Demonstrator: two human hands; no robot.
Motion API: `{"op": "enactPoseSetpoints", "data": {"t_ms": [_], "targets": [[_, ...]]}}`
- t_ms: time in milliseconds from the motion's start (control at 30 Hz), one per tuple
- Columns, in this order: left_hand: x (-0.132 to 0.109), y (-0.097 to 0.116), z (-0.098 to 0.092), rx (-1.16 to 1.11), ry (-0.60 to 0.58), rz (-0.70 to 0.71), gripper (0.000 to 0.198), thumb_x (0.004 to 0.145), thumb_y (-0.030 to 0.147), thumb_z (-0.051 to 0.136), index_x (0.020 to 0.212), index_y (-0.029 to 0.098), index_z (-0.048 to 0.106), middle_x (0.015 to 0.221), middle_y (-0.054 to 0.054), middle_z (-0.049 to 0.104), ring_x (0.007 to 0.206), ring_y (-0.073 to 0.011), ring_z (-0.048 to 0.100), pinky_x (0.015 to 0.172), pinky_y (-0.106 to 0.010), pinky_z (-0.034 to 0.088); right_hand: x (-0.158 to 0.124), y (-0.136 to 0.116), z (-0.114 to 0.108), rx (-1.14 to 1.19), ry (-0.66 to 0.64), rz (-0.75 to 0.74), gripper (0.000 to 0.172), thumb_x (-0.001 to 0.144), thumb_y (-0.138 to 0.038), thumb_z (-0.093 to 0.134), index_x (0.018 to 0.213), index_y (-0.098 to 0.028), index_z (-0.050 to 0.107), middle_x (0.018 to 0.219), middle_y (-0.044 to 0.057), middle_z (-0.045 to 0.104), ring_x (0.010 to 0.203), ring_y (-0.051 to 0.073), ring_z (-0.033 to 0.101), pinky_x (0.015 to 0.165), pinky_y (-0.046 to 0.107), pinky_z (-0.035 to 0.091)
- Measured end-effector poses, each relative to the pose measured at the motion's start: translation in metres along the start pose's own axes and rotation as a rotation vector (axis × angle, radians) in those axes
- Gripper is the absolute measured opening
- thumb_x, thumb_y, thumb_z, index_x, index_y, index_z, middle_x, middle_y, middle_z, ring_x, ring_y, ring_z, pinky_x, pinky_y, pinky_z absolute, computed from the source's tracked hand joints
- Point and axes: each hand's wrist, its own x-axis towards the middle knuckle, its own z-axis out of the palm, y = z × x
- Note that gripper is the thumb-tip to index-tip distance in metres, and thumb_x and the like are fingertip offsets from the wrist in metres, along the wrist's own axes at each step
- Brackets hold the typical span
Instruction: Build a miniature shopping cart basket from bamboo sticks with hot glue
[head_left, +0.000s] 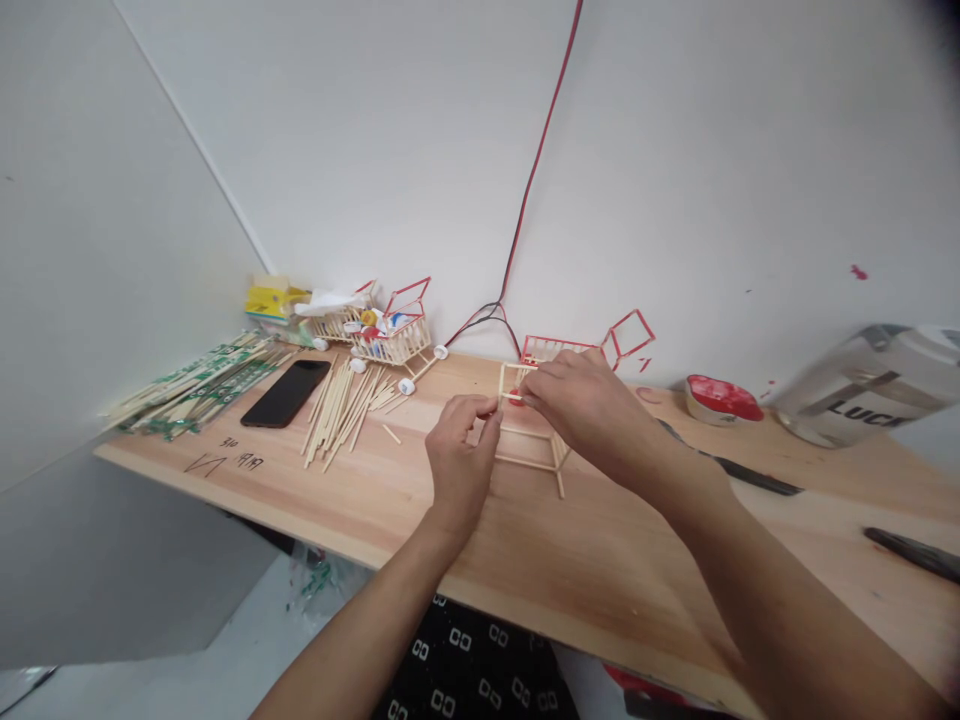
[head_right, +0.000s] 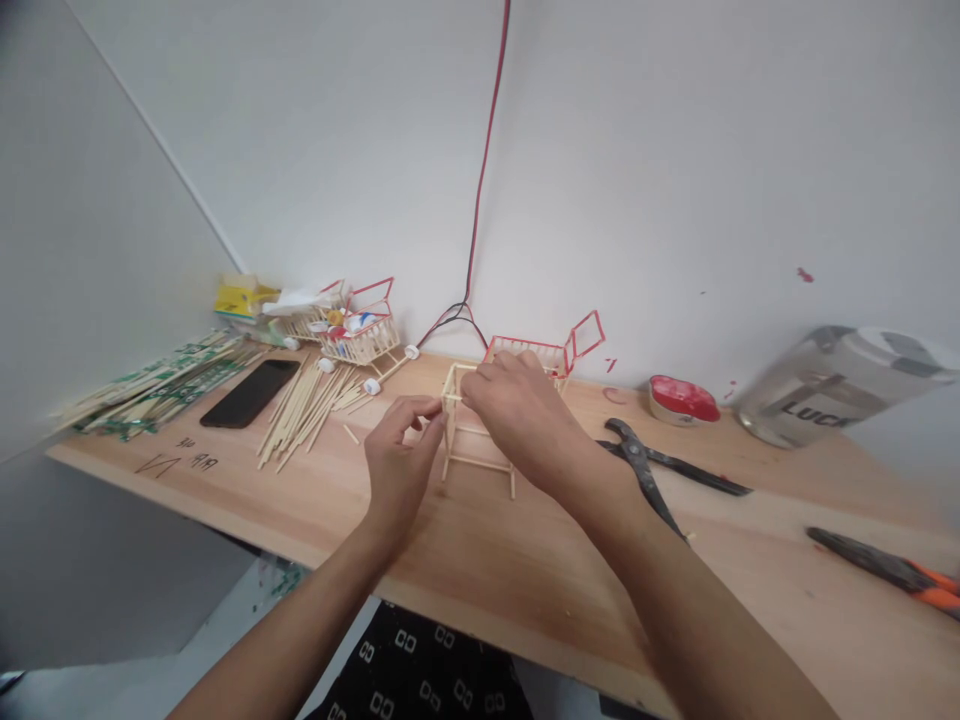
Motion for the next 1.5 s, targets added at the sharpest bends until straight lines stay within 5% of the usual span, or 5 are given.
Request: {"op": "enactPoseSetpoints", "data": {"t_ms": [867, 1033, 1500], "targets": [[-0.0002, 0.0022, -0.0009, 0.016, -0.006, -0.024, 0.005, 0.086, 0.018, 0.061, 0.085, 0.02, 0.066, 0.083, -0.002, 0.067, 0.078, -0.0148, 0.06, 0.071, -0.028, 0.048, 0.0008, -0.0006, -0.0015, 0.006, -0.027, 0.013, 0.022, 0.095, -0.016, 0.048, 0.075, -0.018, 0.058, 0.078, 0.005, 0.065, 0.078, 0.021, 0.048, 0.069, 0.032, 0.022], [-0.0011, 0.0045, -0.001, 0.009, 0.025, -0.084, 0.019, 0.082, 0.014, 0.064, 0.1, 0.021, 0.063, 0.085, 0.0, 0.067, 0.078, -0.0133, 0.061, 0.072, -0.026, 0.047, 0.0017, -0.0023, -0.0031, -0.004, -0.015, 0.009, 0.022, 0.095, -0.017, 0.048, 0.078, -0.017, 0.061, 0.078, 0.005, 0.066, 0.077, 0.021, 0.05, 0.07, 0.032, 0.022], [-0.0034, 0.0008, 0.0027, 0.085, 0.032, 0.04, 0.021, 0.084, 0.012, 0.06, 0.103, 0.021, 0.063, 0.085, -0.001, 0.066, 0.079, -0.0143, 0.06, 0.075, -0.029, 0.045, 0.003, -0.0028, -0.0027, 0.01, -0.017, 0.026, 0.019, 0.095, -0.02, 0.049, 0.08, -0.018, 0.061, 0.079, 0.004, 0.067, 0.08, 0.022, 0.052, 0.07, 0.032, 0.024]]}}
